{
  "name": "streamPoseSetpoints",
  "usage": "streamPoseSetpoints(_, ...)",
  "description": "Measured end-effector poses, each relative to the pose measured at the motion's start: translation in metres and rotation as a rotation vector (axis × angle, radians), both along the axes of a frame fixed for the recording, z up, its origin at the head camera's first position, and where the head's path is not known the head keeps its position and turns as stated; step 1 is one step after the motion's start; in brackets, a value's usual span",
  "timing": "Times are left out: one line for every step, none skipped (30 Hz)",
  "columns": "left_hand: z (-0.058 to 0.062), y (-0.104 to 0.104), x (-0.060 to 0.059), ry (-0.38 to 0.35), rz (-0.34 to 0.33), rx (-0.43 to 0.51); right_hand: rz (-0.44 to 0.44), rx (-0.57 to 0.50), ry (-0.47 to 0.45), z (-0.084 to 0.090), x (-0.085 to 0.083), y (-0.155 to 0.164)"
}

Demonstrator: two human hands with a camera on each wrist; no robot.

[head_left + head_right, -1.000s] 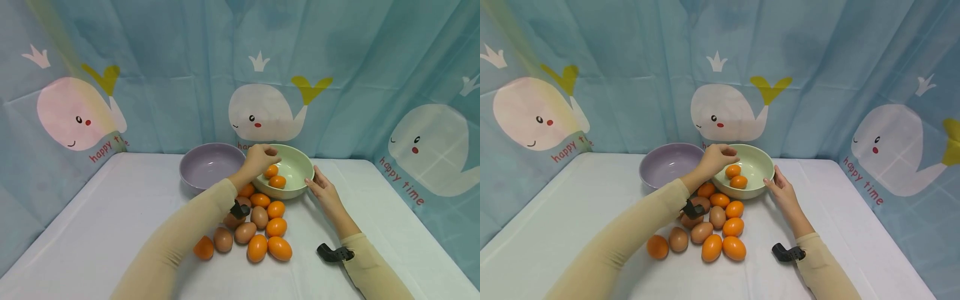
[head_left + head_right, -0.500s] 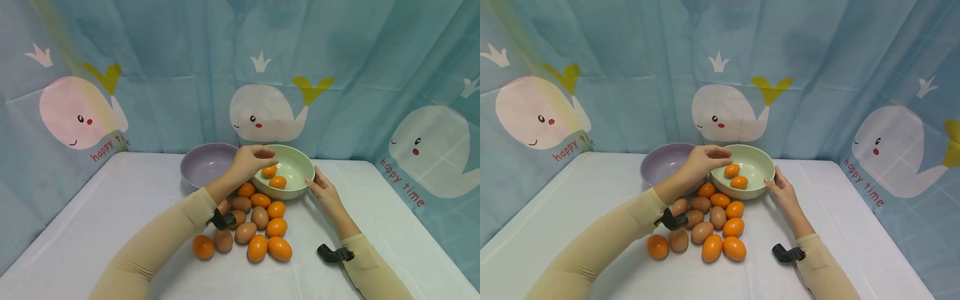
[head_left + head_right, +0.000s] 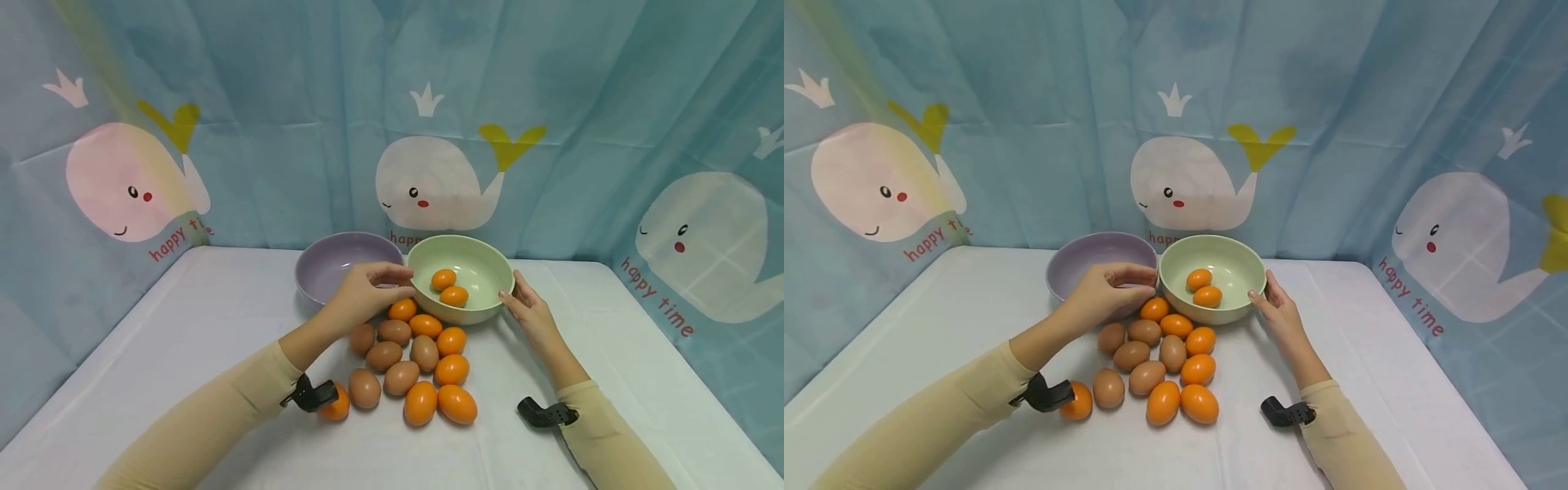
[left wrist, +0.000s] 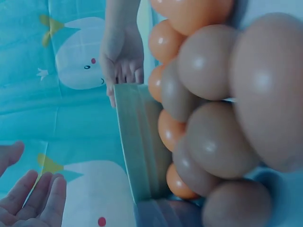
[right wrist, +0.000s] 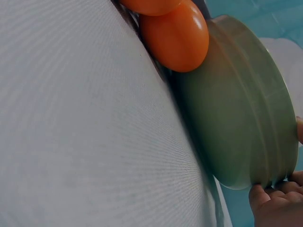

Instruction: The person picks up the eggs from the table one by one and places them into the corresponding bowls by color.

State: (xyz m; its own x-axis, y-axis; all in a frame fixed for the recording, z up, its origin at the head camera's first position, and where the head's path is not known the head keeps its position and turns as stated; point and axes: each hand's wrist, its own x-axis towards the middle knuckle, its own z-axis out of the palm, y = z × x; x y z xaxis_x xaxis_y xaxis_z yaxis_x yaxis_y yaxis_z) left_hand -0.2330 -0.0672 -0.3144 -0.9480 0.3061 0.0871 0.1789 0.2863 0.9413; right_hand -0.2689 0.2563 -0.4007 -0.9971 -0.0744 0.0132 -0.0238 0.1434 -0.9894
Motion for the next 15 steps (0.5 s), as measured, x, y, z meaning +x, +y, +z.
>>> streamPoseSetpoints(-0.002, -0.005, 0.003, -0.005, -0.004, 0.001, 0.002, -0.002, 0.000, 0.000, 0.000, 0.000)
streamPoseSetpoints(-0.004, -0.010, 0.006, -0.010, -0.009, 0.000, 0.004, -0.003, -0.001, 0.000, 0.000, 0.000)
streamPoseSetpoints(-0.005, -0.015, 0.009, -0.015, -0.016, -0.001, 0.005, -0.001, -0.003, -0.001, 0.000, 0.000)
streamPoseSetpoints(-0.007, -0.020, 0.013, -0.019, -0.021, -0.007, 0.007, -0.001, -0.005, -0.001, 0.000, 0.000)
streamPoseSetpoints(-0.008, -0.025, 0.016, -0.023, -0.021, -0.014, 0.009, 0.002, -0.005, -0.001, 0.000, 0.000)
streamPoseSetpoints(-0.010, -0.031, 0.019, -0.029, -0.022, -0.018, 0.007, 0.003, -0.006, -0.001, 0.000, 0.000)
streamPoseSetpoints(-0.011, -0.036, 0.022, -0.032, -0.023, -0.023, 0.007, 0.004, -0.005, -0.001, 0.000, 0.000)
streamPoseSetpoints(-0.013, -0.041, 0.024, -0.037, -0.025, -0.027, 0.004, 0.005, -0.003, -0.001, 0.000, 0.000)
streamPoseSetpoints(-0.015, -0.046, 0.027, -0.041, -0.024, -0.030, 0.003, 0.004, -0.002, -0.001, 0.000, 0.001)
streamPoseSetpoints(-0.017, -0.050, 0.029, -0.045, -0.021, -0.033, 0.001, 0.000, 0.000, -0.001, 0.000, 0.001)
streamPoseSetpoints(-0.019, -0.055, 0.031, -0.050, -0.014, -0.036, 0.001, -0.001, 0.001, -0.001, 0.000, 0.001)
streamPoseSetpoints(-0.022, -0.059, 0.033, -0.050, -0.008, -0.045, 0.001, -0.005, 0.001, -0.001, -0.001, 0.001)
streamPoseSetpoints(-0.024, -0.063, 0.035, -0.049, 0.000, -0.057, 0.000, -0.007, 0.001, -0.001, -0.001, 0.002)
streamPoseSetpoints(-0.026, -0.067, 0.038, -0.051, 0.006, -0.059, 0.001, -0.010, 0.000, -0.001, -0.001, 0.002)
streamPoseSetpoints(-0.028, -0.070, 0.040, -0.050, 0.014, -0.067, 0.002, -0.013, 0.000, -0.001, -0.001, 0.002)
